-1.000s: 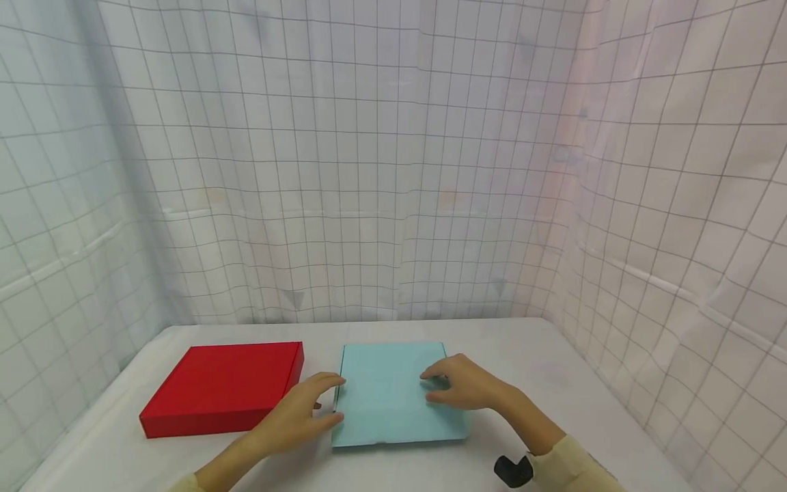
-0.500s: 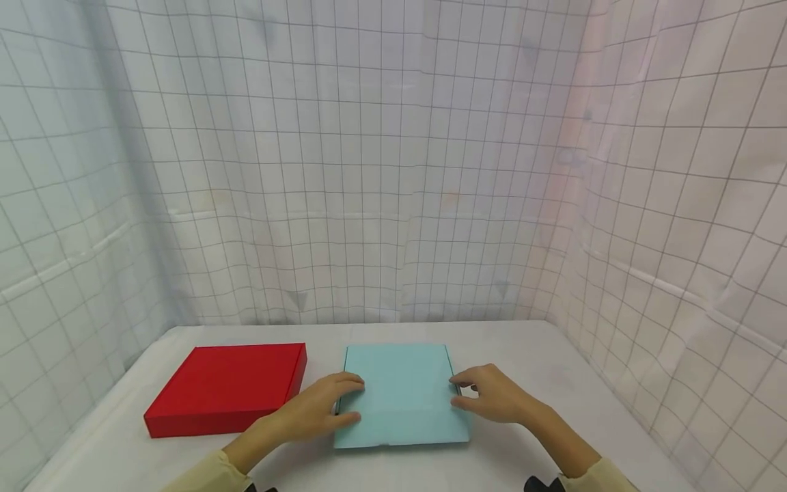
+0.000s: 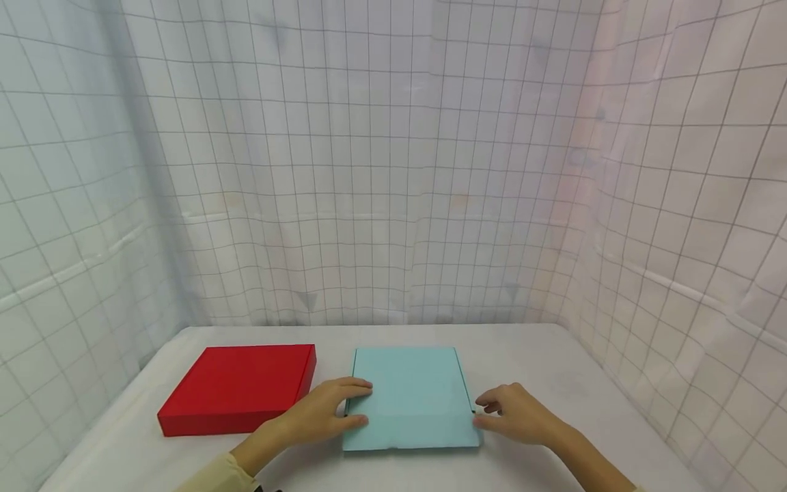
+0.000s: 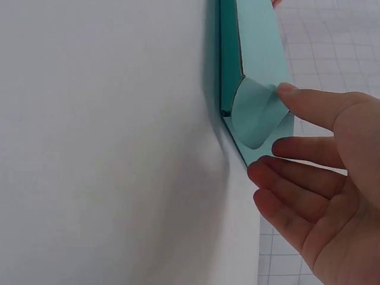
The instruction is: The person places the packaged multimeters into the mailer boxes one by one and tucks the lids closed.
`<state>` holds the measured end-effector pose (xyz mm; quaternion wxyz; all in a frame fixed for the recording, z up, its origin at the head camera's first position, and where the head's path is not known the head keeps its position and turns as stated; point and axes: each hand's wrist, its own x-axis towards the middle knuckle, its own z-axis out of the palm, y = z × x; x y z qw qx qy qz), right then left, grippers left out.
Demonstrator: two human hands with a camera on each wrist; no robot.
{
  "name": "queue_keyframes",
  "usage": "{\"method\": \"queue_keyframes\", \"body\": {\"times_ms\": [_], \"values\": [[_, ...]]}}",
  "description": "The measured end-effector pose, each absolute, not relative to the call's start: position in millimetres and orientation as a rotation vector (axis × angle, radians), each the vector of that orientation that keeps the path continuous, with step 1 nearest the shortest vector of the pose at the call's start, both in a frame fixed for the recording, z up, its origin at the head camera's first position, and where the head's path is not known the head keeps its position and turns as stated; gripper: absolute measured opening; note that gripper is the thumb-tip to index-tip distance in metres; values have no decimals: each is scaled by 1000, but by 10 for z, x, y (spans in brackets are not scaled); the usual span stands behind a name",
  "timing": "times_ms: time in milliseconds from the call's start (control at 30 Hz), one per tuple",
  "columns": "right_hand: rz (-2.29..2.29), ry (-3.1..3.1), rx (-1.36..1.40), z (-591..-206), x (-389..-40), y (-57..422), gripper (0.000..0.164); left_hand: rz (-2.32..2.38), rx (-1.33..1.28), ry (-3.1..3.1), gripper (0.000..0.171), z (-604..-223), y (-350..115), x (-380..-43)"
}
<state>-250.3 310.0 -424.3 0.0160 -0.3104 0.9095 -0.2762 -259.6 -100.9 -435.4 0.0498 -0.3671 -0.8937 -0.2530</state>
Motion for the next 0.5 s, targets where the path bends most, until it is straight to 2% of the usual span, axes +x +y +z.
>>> {"method": "queue_keyframes", "body": {"times_ms": [200, 500], "values": [[-984, 2727, -909, -4345, -2463, 3145, 42, -807, -1111, -2715, 54, -4366, -1018, -2601], [-1133, 2606, -663, -4378, -2360, 3094, 54, -865, -1154, -2694, 55, -4374, -1017, -2618]]}}
